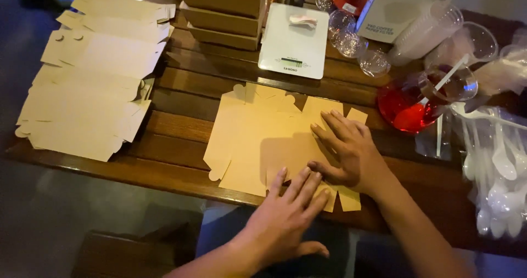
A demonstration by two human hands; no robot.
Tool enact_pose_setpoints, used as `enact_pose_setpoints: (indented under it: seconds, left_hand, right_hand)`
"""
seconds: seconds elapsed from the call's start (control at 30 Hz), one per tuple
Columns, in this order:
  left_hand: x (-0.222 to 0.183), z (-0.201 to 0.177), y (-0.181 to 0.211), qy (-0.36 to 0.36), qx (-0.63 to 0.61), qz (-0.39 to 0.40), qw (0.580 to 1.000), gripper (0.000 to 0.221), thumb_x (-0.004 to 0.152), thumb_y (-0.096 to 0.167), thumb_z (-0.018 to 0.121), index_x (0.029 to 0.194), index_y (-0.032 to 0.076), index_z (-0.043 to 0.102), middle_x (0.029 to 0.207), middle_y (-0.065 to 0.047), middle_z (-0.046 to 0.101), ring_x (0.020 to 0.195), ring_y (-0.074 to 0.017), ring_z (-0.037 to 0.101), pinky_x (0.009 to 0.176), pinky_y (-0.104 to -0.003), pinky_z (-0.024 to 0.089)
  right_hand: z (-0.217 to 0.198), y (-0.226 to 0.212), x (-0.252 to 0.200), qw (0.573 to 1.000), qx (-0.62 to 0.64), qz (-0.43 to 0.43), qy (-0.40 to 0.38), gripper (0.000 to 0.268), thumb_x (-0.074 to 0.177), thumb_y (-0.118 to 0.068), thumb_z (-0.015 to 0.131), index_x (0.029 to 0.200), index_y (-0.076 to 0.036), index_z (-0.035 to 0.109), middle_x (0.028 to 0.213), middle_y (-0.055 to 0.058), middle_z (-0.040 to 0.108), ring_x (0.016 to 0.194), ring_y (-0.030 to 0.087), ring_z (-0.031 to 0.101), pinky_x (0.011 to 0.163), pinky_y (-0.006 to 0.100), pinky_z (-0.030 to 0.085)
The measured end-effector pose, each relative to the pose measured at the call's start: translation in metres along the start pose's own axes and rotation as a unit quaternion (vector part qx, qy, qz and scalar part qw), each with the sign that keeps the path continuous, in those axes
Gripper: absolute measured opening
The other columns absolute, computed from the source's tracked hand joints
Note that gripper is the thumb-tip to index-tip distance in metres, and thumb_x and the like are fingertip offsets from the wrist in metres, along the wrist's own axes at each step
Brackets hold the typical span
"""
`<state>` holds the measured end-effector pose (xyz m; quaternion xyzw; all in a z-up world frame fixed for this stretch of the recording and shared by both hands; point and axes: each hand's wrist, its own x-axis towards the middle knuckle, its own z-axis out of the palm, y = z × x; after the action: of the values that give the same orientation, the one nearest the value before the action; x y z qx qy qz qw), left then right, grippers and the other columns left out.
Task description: Assembling a cardboard box by folding and creasing the template on a table.
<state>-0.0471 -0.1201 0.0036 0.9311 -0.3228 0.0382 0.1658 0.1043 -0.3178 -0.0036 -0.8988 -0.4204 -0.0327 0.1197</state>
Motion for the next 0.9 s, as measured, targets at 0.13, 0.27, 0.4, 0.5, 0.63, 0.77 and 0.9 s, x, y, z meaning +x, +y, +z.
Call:
enact_pose_setpoints:
  seconds: [0.13,0.27,0.4,0.5,0.63,0.77,0.9]
  left_hand:
    - [0.002,0.017,0.021,0.019,0.068,0.05,0.996,0.1,0.085,0.08,0.034,0.16,0.014,0.034,0.169,-0.016,0.031,0.156,-0.0319,0.031,0.119,-0.07,0.022]
    - [0.004,0.021,0.028,0.064,0.045,0.038,0.996,0.106,0.076,0.079,0.053,0.156,0.01,0.045,0.159,-0.017,0.047,0.153,-0.0381,0.036,0.119,-0.072,0.023]
    - [0.008,0.037,0.039,0.072,0.053,0.036,0.995,0.095,0.083,0.069,0.054,0.158,0.012,0.042,0.162,-0.012,0.046,0.152,-0.0336,0.04,0.121,-0.065,0.027]
    - [0.011,0.042,0.04,0.052,0.077,0.059,0.994,0.094,0.085,0.066,0.057,0.16,0.012,0.039,0.166,-0.009,0.042,0.154,-0.03,0.039,0.126,-0.062,0.024]
    - [0.015,-0.01,0.025,-0.025,-0.121,0.061,0.991,0.095,0.091,0.07,0.023,0.159,0.004,0.029,0.168,-0.023,0.026,0.159,-0.0406,0.018,0.125,-0.057,0.014]
    - [-0.004,-0.043,-0.021,0.047,-0.156,0.0,0.987,0.083,0.084,0.061,0.067,0.145,0.007,0.05,0.158,-0.022,0.043,0.148,-0.0413,0.036,0.114,-0.065,0.027]
    - [-0.038,-0.037,-0.073,-0.034,-0.049,-0.186,0.981,0.079,0.105,0.063,0.038,0.161,0.008,0.022,0.169,-0.016,0.015,0.153,-0.0302,0.012,0.122,-0.05,0.01]
  right_hand:
    - [0.006,0.003,-0.001,1.0,-0.005,0.007,0.005,0.06,0.096,-0.048,0.057,0.148,-0.019,0.053,0.162,0.016,0.043,0.15,0.035,0.039,0.108,0.054,0.031]
    - [0.001,0.001,0.001,1.0,0.009,0.006,0.008,0.055,0.099,-0.044,0.054,0.148,-0.018,0.054,0.161,0.019,0.043,0.15,0.037,0.038,0.11,0.054,0.03]
    - [-0.002,-0.005,0.002,1.0,0.015,0.012,0.008,0.054,0.098,-0.042,0.055,0.145,-0.015,0.055,0.16,0.019,0.043,0.149,0.038,0.039,0.11,0.055,0.03]
    - [-0.007,-0.008,0.003,1.0,0.019,0.01,0.002,0.061,0.096,-0.05,0.056,0.146,-0.015,0.053,0.16,0.02,0.043,0.149,0.039,0.038,0.11,0.057,0.029]
    - [-0.008,-0.006,0.002,1.0,0.017,0.012,-0.013,0.091,0.08,-0.072,0.065,0.151,-0.018,0.048,0.162,0.019,0.04,0.15,0.039,0.036,0.112,0.057,0.028]
    - [-0.009,-0.003,0.001,1.0,0.004,-0.016,-0.023,0.09,0.083,-0.068,0.062,0.157,-0.02,0.04,0.165,0.019,0.035,0.152,0.038,0.033,0.112,0.056,0.028]
    - [-0.019,-0.014,0.006,0.996,0.041,0.049,-0.067,0.098,0.079,-0.079,0.055,0.154,-0.017,0.045,0.166,0.018,0.032,0.151,0.039,0.029,0.114,0.062,0.022]
